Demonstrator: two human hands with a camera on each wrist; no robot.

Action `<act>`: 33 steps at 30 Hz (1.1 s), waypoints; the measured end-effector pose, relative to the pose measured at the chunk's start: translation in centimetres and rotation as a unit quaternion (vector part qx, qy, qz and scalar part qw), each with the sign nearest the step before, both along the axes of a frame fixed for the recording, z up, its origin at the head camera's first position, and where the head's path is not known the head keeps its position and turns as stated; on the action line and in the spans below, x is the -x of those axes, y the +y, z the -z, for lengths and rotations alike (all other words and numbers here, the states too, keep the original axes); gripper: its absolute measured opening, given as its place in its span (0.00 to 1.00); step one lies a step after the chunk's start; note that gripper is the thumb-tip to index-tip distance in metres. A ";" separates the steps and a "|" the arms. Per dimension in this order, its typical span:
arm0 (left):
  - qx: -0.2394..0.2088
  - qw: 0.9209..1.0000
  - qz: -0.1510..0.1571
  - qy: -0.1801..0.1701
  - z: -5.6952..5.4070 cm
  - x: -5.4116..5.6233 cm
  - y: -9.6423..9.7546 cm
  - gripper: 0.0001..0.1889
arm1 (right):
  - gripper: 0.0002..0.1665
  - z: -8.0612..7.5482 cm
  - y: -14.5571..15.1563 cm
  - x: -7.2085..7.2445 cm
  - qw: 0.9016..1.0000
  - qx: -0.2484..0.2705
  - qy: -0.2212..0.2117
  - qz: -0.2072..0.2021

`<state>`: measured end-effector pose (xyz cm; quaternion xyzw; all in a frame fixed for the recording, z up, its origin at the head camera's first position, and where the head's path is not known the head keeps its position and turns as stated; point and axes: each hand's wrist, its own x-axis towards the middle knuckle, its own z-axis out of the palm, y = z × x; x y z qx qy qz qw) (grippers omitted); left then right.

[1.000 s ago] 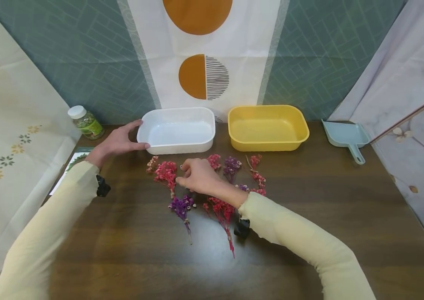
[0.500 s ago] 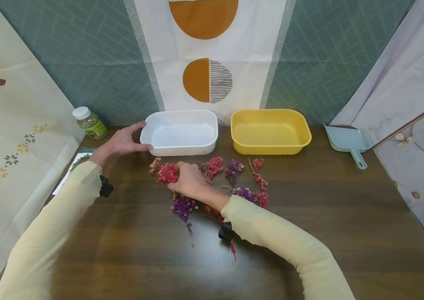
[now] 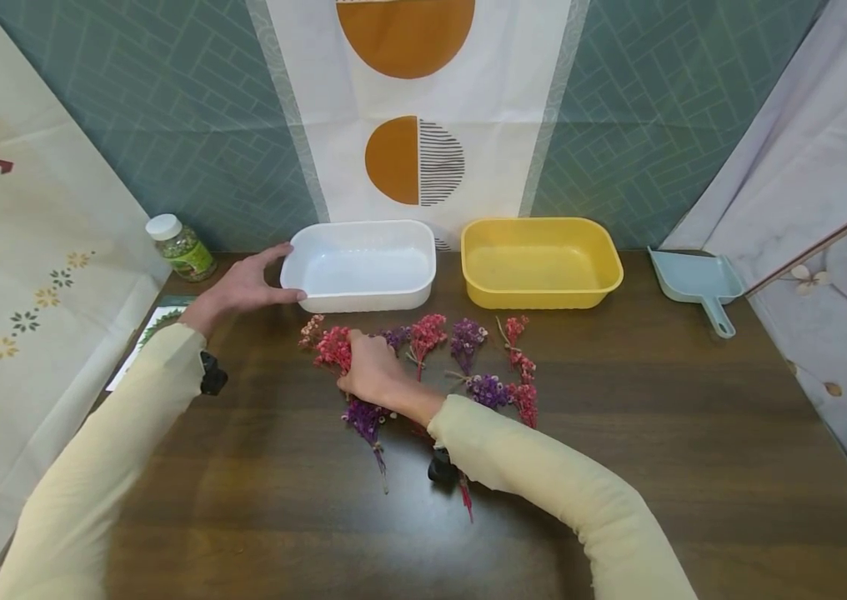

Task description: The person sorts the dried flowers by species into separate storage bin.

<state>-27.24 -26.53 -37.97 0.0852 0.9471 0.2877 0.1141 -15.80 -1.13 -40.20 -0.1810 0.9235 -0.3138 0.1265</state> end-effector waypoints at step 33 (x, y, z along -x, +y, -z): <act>-0.012 1.000 -0.001 -0.003 -0.1 -0.4 -0.1 0.54 | 0.39 -0.9 0.1 0.2 0.995 0.096 0.000 -0.008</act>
